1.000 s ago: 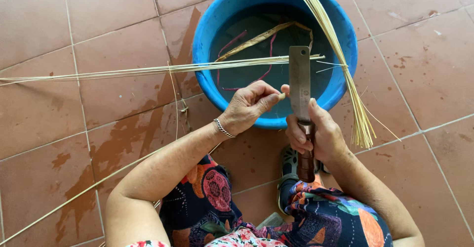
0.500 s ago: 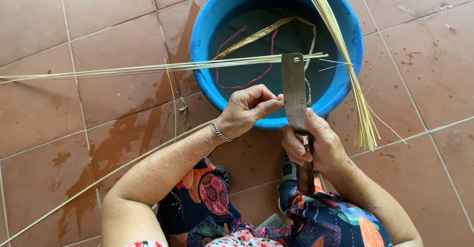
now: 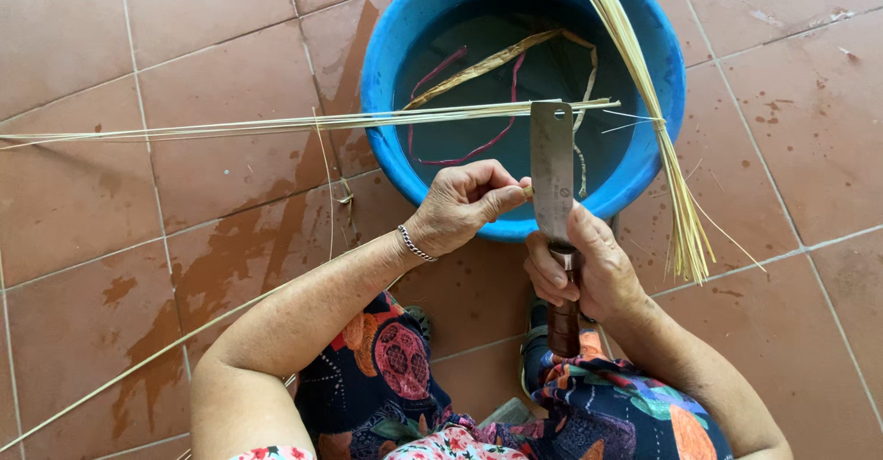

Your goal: The person sits on a tiled floor and uses a large knife to split long bamboo stalks into thin strips. They hold the stalks with one hand and draw the knife along the length to separate the fibers, placing the finished strips on the floor.

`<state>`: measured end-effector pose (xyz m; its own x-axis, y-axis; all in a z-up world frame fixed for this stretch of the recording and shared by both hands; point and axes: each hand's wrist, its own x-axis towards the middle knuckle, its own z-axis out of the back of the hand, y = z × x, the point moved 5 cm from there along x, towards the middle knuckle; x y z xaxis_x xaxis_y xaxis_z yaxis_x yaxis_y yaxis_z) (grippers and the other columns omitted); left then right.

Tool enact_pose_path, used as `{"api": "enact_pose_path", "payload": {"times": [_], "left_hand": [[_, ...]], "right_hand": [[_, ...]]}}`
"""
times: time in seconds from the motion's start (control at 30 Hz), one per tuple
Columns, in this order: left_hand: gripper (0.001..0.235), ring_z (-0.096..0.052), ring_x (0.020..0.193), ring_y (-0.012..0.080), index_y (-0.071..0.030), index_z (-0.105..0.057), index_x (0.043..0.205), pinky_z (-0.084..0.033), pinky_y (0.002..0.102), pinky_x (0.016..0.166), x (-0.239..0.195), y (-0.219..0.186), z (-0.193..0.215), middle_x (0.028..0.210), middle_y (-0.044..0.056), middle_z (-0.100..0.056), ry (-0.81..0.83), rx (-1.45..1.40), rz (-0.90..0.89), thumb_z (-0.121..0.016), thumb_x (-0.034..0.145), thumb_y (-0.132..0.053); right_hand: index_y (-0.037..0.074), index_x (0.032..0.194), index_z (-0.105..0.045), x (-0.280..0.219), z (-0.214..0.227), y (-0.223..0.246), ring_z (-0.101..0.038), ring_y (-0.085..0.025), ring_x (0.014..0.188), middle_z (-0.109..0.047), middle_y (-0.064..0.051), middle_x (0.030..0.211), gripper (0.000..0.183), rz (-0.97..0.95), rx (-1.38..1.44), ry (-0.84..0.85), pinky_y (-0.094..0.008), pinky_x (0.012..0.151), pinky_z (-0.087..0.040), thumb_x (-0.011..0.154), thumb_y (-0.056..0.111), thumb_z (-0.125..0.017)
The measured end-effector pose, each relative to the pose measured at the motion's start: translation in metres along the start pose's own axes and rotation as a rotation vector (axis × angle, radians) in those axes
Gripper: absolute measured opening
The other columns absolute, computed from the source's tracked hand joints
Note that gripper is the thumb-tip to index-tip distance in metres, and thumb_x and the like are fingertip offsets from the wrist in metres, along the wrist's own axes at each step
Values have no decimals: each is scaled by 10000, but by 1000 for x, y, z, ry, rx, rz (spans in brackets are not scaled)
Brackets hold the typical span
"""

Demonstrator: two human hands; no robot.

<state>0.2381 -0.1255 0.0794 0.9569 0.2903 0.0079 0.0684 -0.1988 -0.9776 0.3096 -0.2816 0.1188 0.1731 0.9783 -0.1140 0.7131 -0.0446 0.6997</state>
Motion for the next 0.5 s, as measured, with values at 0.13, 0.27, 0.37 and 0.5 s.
{"api": "enact_pose_path", "payload": {"times": [0.13,0.27,0.37,0.5], "left_hand": [[143,-602,923,9,-10,-694,1033,-530,185,821,-2,2,0,993,-20,-705,-19,10,-7,-703,1026,-152],[132,-581,849,-8,-32,-689,1008,-528,175,763,-4,-1,2,918,-56,-683,-31,102,-39,-705,1014,-163],[128,-530,789,-1,-34,-693,992,-489,179,699,-3,-1,1,861,-70,-635,-56,146,-36,-720,1016,-157],[125,-541,837,-6,-40,-681,992,-500,170,749,-3,0,-2,899,-78,-638,-49,71,-77,-708,1028,-156]], "right_hand": [[130,1527,-441,2,3,-4,-369,-100,431,-446,-32,609,581,37,-42,-19,-267,413,-361,1065,481,-464],[99,1493,-476,4,5,-7,-382,-100,439,-462,-38,617,578,79,-90,-48,-271,421,-370,1069,491,-472],[90,1472,-483,3,7,-9,-384,-105,450,-461,-38,615,556,93,-92,-76,-276,435,-374,1083,486,-459],[98,1474,-486,5,7,-12,-375,-106,446,-449,-31,608,563,102,-73,-88,-279,437,-375,1084,498,-420]]}}
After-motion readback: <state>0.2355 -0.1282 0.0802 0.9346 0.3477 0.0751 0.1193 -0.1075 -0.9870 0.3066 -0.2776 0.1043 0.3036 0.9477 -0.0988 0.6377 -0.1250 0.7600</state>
